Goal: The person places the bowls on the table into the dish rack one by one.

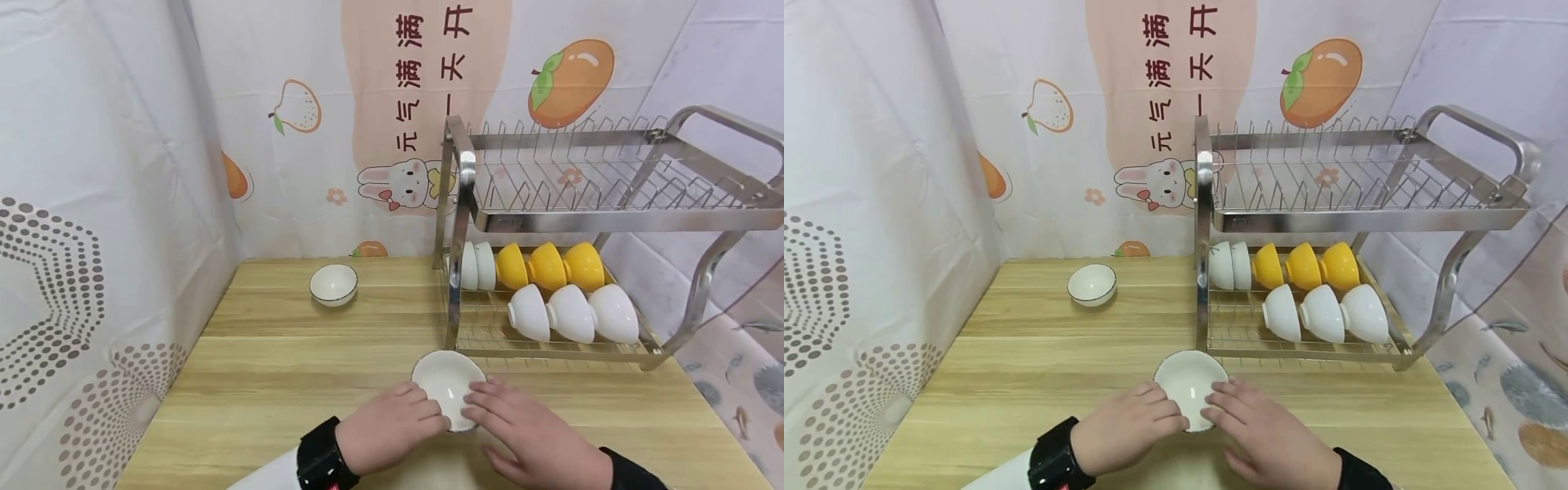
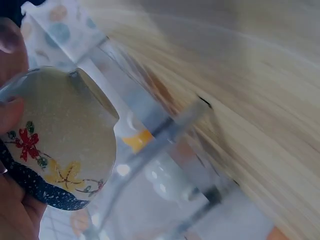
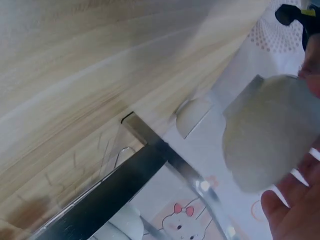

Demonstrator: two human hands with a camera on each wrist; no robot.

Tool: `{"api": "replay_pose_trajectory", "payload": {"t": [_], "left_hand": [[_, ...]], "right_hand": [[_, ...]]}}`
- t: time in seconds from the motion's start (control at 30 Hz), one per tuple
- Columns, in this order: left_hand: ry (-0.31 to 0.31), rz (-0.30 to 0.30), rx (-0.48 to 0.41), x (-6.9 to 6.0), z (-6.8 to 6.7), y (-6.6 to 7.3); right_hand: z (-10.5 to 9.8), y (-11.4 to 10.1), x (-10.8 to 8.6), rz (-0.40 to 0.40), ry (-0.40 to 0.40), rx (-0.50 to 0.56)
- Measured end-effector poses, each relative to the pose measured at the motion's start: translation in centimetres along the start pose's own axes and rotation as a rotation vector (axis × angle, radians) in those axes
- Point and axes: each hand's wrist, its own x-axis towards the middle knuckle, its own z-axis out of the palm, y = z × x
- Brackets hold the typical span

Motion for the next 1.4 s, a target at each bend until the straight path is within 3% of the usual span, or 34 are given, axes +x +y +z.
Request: {"api": "replay_pose_trajectory", "payload": {"t": [0.17, 0.47, 0.63, 0.77, 0.83, 0.9, 1.0, 1.07, 1.13, 1.23, 1.4], "left_hand": [[0.019, 0.055, 0.012, 0.7, -0.1, 0.7], [0.004, 0.065, 0.0, 1.2, -0.2, 0.8], [-0.013, 0.049, -0.019, 1.8, -0.5, 0.6], [0.012, -0.028, -0.055, 2.4, -0.9, 0.2], [0.052, -0.076, -0.065, 2.5, -1.1, 0.0], [0.102, -0.118, -0.065, 2.5, -1.2, -0.1], [0.151, -0.167, -0.047, 2.1, -1.2, -0.1], [0.155, -0.189, -0.047, 1.8, -1.0, -0.1], [0.14, -0.205, -0.06, 1.6, -0.8, 0.1], [0.11, -0.221, -0.092, 1.4, -0.5, 0.4], [0.066, -0.235, -0.126, 1.3, -0.2, 0.9]], "right_hand": [[0.4, -0.1, 0.1, -0.107, 0.011, 0.011], [0.3, -0.2, -0.5, -0.09, -0.073, -0.043], [0.6, 0.1, -0.8, -0.075, -0.003, 0.008], [0.8, 0.5, -0.9, -0.022, 0.087, 0.08], [0.7, 0.6, -1.0, 0.058, 0.125, 0.108], [0.4, 0.6, -1.3, 0.204, 0.143, 0.119], [-0.4, 0.7, -1.1, 0.553, 0.134, 0.187], [-0.9, 1.3, -0.7, 0.792, 0.137, 0.326], [-1.2, 2.4, -0.2, 0.976, 0.178, 0.506], [-1.1, 4.6, 0.2, 1.106, 0.241, 0.733], [-0.2, 7.3, 0.3, 1.159, 0.215, 0.881]]}}
